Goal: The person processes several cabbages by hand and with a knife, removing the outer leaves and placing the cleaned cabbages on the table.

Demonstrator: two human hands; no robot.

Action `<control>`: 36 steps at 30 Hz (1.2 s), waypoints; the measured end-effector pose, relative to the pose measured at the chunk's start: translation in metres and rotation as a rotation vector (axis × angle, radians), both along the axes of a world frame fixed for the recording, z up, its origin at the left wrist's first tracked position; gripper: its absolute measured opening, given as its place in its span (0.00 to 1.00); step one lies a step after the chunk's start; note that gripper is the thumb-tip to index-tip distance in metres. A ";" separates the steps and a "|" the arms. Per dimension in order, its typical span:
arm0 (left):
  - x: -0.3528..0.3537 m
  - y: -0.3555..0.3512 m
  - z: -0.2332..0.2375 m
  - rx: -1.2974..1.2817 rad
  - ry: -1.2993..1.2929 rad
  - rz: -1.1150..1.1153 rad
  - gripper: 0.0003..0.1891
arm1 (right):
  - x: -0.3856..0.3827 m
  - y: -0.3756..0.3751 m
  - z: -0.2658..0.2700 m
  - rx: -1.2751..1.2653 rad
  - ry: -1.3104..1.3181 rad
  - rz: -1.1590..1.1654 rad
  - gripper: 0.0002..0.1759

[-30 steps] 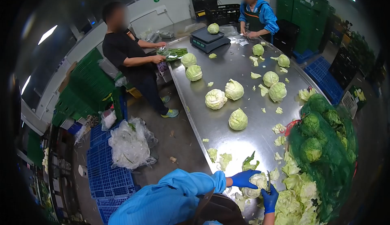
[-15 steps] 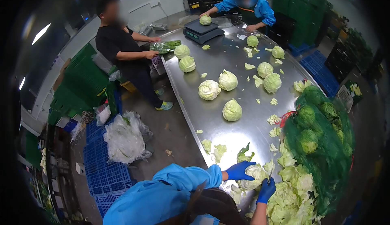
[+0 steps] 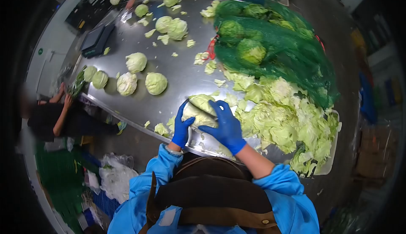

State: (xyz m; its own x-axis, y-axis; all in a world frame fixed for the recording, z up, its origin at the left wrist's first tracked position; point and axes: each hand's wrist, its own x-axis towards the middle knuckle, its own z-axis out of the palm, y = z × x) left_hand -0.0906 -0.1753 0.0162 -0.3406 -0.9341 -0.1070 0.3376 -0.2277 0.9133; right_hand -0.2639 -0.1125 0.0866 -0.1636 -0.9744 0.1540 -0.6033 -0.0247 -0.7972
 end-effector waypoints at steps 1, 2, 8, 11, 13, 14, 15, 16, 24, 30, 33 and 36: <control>0.000 0.001 0.001 -0.008 -0.017 0.009 0.38 | 0.004 -0.004 0.007 0.006 0.023 -0.019 0.38; 0.000 0.001 0.001 0.032 0.013 0.023 0.39 | 0.003 -0.010 -0.004 -0.183 0.008 -0.054 0.30; 0.003 0.006 -0.009 -0.029 -0.058 -0.003 0.40 | -0.012 0.002 -0.022 -0.084 -0.163 -0.002 0.13; 0.000 0.007 -0.010 -0.090 -0.125 -0.006 0.40 | -0.005 0.003 -0.010 -0.035 0.024 -0.120 0.13; 0.001 0.007 -0.004 -0.133 -0.157 -0.001 0.40 | -0.010 0.000 -0.017 -0.113 0.201 -0.142 0.14; 0.000 0.005 0.000 -0.159 -0.170 0.002 0.41 | -0.015 -0.001 -0.016 -0.105 0.218 -0.126 0.12; -0.001 0.003 0.001 -0.188 -0.181 0.005 0.41 | -0.023 -0.002 -0.019 -0.057 0.170 -0.187 0.11; 0.002 0.001 -0.001 -0.137 -0.190 -0.003 0.41 | -0.032 -0.002 -0.026 -0.007 0.119 -0.245 0.11; 0.040 -0.002 -0.035 0.311 0.255 -0.171 0.46 | -0.054 -0.001 0.006 0.155 -0.178 -0.129 0.26; 0.025 -0.012 -0.011 0.090 0.177 -0.247 0.49 | -0.014 -0.008 0.013 -0.143 0.162 -0.013 0.17; 0.034 0.002 -0.018 0.321 0.262 -0.189 0.45 | -0.035 -0.012 -0.004 0.009 0.144 -0.063 0.11; 0.024 0.013 -0.016 0.271 0.018 -0.118 0.39 | -0.065 -0.013 -0.038 0.152 0.005 -0.200 0.10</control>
State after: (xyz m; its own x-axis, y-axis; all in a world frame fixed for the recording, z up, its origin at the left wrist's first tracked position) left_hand -0.0662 -0.1625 0.0002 -0.4490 -0.8264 -0.3398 0.3102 -0.5008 0.8081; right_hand -0.3288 -0.1255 0.0491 -0.3554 -0.9347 0.0095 -0.5878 0.2155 -0.7798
